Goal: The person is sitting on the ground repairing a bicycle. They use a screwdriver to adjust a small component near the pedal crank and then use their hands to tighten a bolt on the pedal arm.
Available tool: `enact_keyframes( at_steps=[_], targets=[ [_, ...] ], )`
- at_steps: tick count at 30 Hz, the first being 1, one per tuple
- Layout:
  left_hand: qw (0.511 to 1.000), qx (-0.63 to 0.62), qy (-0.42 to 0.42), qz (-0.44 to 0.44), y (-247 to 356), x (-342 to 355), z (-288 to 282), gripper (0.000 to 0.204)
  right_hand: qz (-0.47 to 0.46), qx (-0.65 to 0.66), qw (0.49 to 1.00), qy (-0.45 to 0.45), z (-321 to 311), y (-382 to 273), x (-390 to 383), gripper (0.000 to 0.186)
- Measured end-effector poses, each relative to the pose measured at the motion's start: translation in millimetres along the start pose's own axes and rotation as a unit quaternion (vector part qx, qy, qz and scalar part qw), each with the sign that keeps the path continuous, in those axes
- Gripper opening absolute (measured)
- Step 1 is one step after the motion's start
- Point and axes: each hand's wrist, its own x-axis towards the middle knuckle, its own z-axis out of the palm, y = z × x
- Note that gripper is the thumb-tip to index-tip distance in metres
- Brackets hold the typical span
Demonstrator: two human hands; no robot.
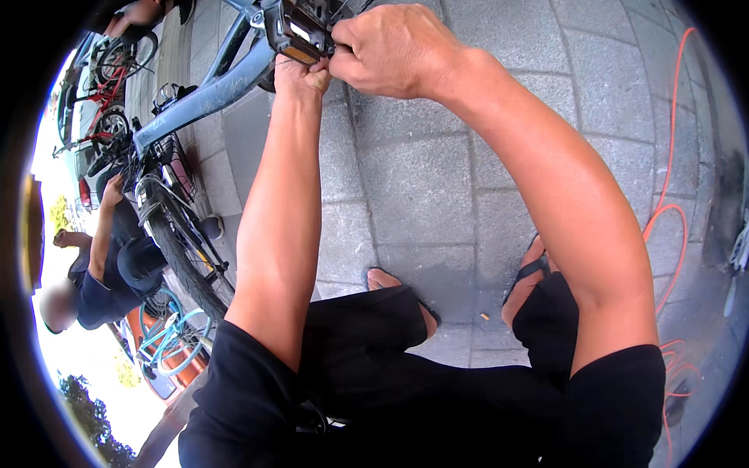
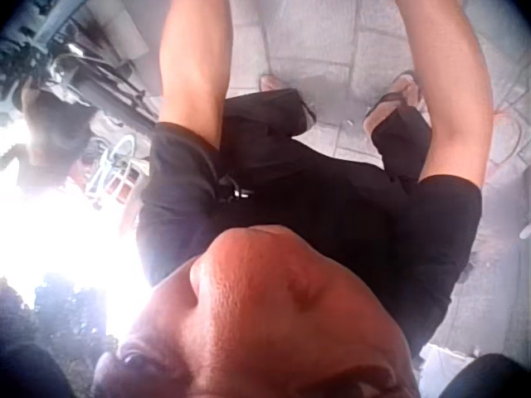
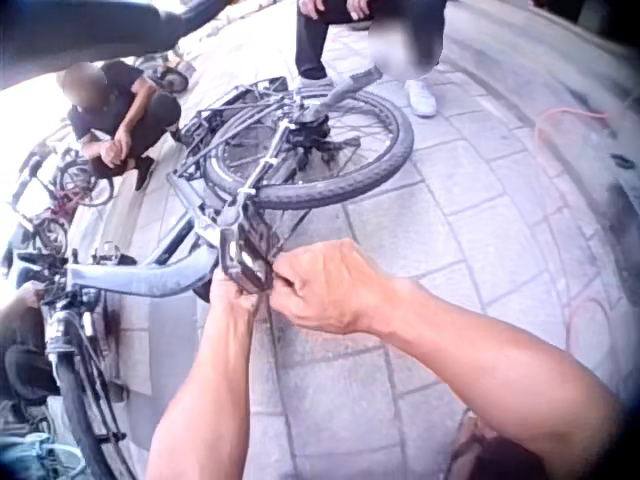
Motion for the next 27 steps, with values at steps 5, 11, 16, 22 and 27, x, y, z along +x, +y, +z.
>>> enact_keyframes(
  at_steps=[5, 11, 16, 22, 27],
  targets=[
    [0.998, 0.049, 0.05, -0.004, 5, -10, -11, 0.026, 0.137, 0.113, 0.984, -0.029, 22, -11, -29, 0.035],
    [0.997, 0.078, 0.004, 0.019, -1, -16, -14, 0.014, 0.268, 0.311, 0.912, -0.022, 41, -13, -23, 0.032],
    [0.993, 0.117, -0.006, 0.008, 3, -7, -24, 0.014, 0.275, 0.227, 0.934, -0.034, 55, -13, 0, 0.035],
    [0.98, 0.159, -0.105, -0.056, 8, 0, -34, 0.018, 0.23, 0.159, 0.958, -0.055, 104, 8, 20, 0.044],
    [0.973, 0.121, -0.174, -0.095, 23, 33, -70, 0.021, 0.226, 0.279, 0.933, 0.015, 118, -4, 28, 0.043]
  ],
)
